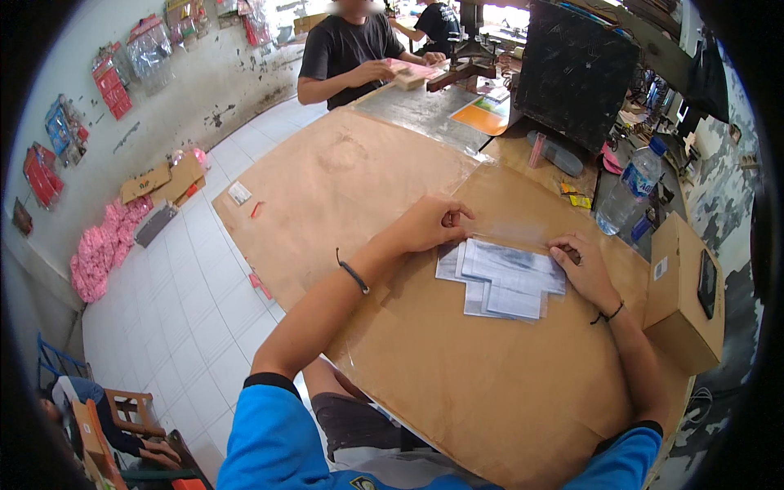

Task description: The person sorts through a stack of clear plastic bags, picking them up one by one and arranging them into a pile on a table.

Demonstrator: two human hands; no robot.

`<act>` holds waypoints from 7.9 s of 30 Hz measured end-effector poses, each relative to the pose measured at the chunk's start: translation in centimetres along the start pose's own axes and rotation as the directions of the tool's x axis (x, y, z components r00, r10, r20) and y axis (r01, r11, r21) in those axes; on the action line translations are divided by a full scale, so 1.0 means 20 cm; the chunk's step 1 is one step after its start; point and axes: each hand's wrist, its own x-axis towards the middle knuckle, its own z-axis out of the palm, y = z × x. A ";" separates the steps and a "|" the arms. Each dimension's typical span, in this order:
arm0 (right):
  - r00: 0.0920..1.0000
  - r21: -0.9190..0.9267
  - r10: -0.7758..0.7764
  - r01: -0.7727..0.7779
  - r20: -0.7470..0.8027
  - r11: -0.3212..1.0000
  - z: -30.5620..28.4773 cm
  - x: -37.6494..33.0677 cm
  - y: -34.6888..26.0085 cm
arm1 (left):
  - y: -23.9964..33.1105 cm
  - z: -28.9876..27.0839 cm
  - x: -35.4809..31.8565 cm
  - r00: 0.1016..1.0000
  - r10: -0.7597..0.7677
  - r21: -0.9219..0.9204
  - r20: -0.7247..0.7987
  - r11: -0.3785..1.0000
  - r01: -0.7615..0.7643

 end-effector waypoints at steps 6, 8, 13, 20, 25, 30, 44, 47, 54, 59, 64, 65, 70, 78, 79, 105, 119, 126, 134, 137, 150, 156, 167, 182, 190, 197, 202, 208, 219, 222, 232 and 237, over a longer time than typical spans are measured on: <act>1.000 0.010 0.021 -0.021 0.003 1.000 0.01 -0.02 0.05 | 0.02 0.02 -0.01 0.999 0.007 -0.007 -0.033 1.000 -0.007; 1.000 -0.040 0.000 0.000 0.008 0.999 0.01 -0.01 0.01 | 0.04 0.01 0.00 1.000 -0.004 0.030 -0.007 1.000 0.004; 1.000 -0.008 0.011 -0.011 0.029 1.000 0.00 -0.02 -0.05 | 0.02 0.02 -0.01 0.993 0.108 0.049 0.041 0.993 -0.110; 1.000 0.237 -0.009 0.003 0.027 0.971 0.02 0.01 0.05 | 0.03 0.05 0.01 0.990 0.091 0.111 0.107 0.988 -0.103; 0.996 0.310 0.011 -0.036 0.083 0.950 0.09 0.15 -0.10 | -0.04 0.05 -0.02 0.961 0.261 0.135 -0.091 0.959 -0.248; 0.976 0.138 -0.219 0.220 -0.021 0.966 0.10 0.40 -0.48 | 0.08 -0.21 0.00 0.792 0.495 0.397 -0.356 0.848 -0.351; 0.891 0.317 -0.037 -0.122 0.452 0.941 0.68 1.18 -0.65 | -0.35 -0.90 -0.40 0.939 -0.331 -0.127 -0.098 0.940 0.318; 0.829 0.343 -0.017 -0.212 0.559 0.915 0.75 1.19 -0.54 | -0.38 -0.90 -0.41 0.880 -0.465 -0.112 0.091 0.874 0.473; 0.808 0.325 0.143 -0.384 0.572 0.864 0.80 1.17 -0.47 | -0.36 -0.84 -0.40 0.753 -0.636 -0.229 0.167 0.718 0.658; 0.831 0.298 0.195 -0.390 0.520 0.871 0.83 1.18 -0.52 | -0.35 -0.83 -0.40 0.758 -0.650 -0.223 0.059 0.731 0.645; 0.902 0.352 0.207 -0.347 0.378 0.869 0.92 1.17 -0.52 | -0.39 -0.83 -0.41 0.754 -0.655 -0.225 -0.059 0.744 0.629; 0.914 0.334 0.216 -0.333 0.343 0.882 0.93 1.18 -0.52 | -0.39 -0.83 -0.41 0.756 -0.651 -0.225 -0.073 0.749 0.623; 0.958 0.334 0.187 -0.254 0.219 0.908 0.95 1.18 -0.52 | -0.39 -0.82 -0.40 0.739 -0.663 -0.285 -0.118 0.735 0.615; 0.986 0.378 0.109 -0.150 0.128 0.913 0.97 1.20 -0.45 | -0.44 -0.79 -0.43 0.726 -0.674 -0.287 -0.135 0.728 0.623; 0.978 0.416 0.124 -0.185 0.169 0.890 0.94 1.21 -0.47 | -0.42 -0.81 -0.41 0.723 -0.673 -0.275 -0.157 0.733 0.622; 0.983 0.323 0.123 -0.162 0.138 0.932 0.92 1.15 -0.55 | -0.40 -0.83 -0.42 0.713 -0.690 -0.312 -0.125 0.709 0.632; 0.995 0.173 0.094 -0.100 0.045 0.980 0.92 1.20 -0.48 | -0.47 -0.84 -0.42 0.689 -0.666 -0.293 -0.286 0.745 0.599; 0.978 0.199 -0.155 0.181 -0.139 0.963 0.74 1.30 -0.51 | -0.50 -0.82 -0.37 0.690 -0.657 -0.345 -0.304 0.751 0.563; 0.846 0.311 -0.357 0.489 -0.395 0.815 0.03 0.81 -1.02 | -0.67 -0.86 -0.36 0.540 -0.512 -0.218 -0.668 0.828 0.516; 0.928 0.270 -0.325 0.365 -0.180 0.891 -0.01 0.58 -0.82 | -0.72 -0.86 -0.34 0.492 -0.179 0.133 -0.852 0.835 0.534; 0.967 -0.319 -0.218 0.250 0.132 0.914 0.12 -0.03 -0.18 | 0.18 0.07 -0.07 0.914 0.365 0.444 0.174 0.800 -0.404; 0.962 -0.290 -0.237 0.267 0.132 0.919 0.12 -0.03 -0.18 | 0.21 0.13 -0.06 0.911 0.249 0.331 0.328 0.873 -0.357; 0.876 -0.201 -0.360 0.435 0.321 0.878 0.05 -0.04 -0.17 | 0.24 -0.04 -0.03 0.903 -0.039 0.211 0.428 0.976 -0.057; 0.856 -0.090 -0.331 0.394 0.396 0.915 0.00 0.00 -0.17 | 0.19 -0.07 -0.04 0.894 -0.033 0.253 0.447 0.963 -0.091; 0.882 -0.092 -0.264 0.323 0.391 0.942 -0.01 0.02 -0.13 | 0.16 -0.09 -0.03 0.927 0.022 0.144 0.375 0.986 -0.081; 0.935 0.052 -0.256 0.251 0.244 0.967 0.01 0.02 -0.06 | 0.13 -0.10 -0.02 0.930 0.095 0.126 0.356 0.981 -0.149; 0.932 -0.020 -0.255 0.268 0.256 0.963 0.01 0.03 -0.08 | 0.16 -0.10 -0.03 0.915 0.079 0.224 0.395 0.958 -0.179; 0.924 -0.082 -0.280 0.310 0.262 0.947 0.02 0.00 -0.13 | 0.19 -0.07 -0.05 0.912 0.011 0.291 0.411 0.946 -0.142; 0.920 -0.059 -0.299 0.323 0.253 0.944 0.02 0.02 -0.08 | 0.21 -0.07 -0.04 0.933 0.078 0.207 0.352 0.965 -0.159; 0.910 -0.033 -0.296 0.319 0.291 0.947 -0.01 0.02 -0.09 | 0.19 -0.07 -0.04 0.933 0.120 0.222 0.339 0.953 -0.204; 0.876 -0.134 -0.337 0.401 0.346 0.906 0.00 0.00 -0.15 | 0.18 -0.06 -0.03 0.927 0.109 0.216 0.359 0.956 -0.197; 0.875 -0.152 -0.391 0.444 0.284 0.883 0.03 0.01 -0.12 | 0.22 -0.06 -0.05 0.918 0.151 0.291 0.366 0.919 -0.267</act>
